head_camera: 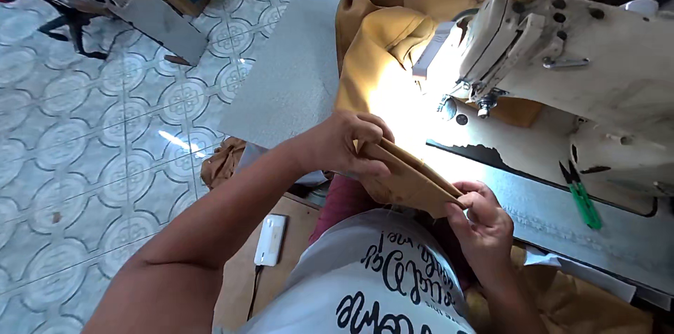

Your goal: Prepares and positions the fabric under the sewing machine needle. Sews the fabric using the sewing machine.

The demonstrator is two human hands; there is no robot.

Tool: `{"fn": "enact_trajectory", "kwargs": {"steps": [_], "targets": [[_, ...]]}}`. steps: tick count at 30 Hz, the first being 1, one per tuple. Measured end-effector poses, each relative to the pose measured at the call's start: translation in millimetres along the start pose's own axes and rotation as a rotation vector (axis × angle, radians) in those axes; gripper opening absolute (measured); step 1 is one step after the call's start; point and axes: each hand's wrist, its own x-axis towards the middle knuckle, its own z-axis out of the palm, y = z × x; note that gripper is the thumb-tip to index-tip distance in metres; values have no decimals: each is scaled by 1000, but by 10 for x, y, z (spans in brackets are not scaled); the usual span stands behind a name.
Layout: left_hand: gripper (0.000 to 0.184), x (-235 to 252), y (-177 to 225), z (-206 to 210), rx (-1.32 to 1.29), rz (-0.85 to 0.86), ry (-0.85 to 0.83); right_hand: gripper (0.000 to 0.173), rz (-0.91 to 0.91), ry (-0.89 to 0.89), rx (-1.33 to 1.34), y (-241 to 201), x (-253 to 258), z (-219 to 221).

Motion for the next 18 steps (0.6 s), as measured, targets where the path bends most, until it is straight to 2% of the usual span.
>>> {"fn": "enact_trajectory", "kwargs": {"steps": [3,5,13,18], "targets": [[32,-2,-36,128,-166,-111,40,21,54,39,27,18,-4,-2],[31,-17,-48,160,-261,-166,33,21,88,54,22,23,-10,-6],[16,-17,-69,184,-249,-158,29,17,194,116,93,-1,-46,25],[16,-24,-48,237,-327,-216,78,29,262,174,112,-26,-42,43]]}}
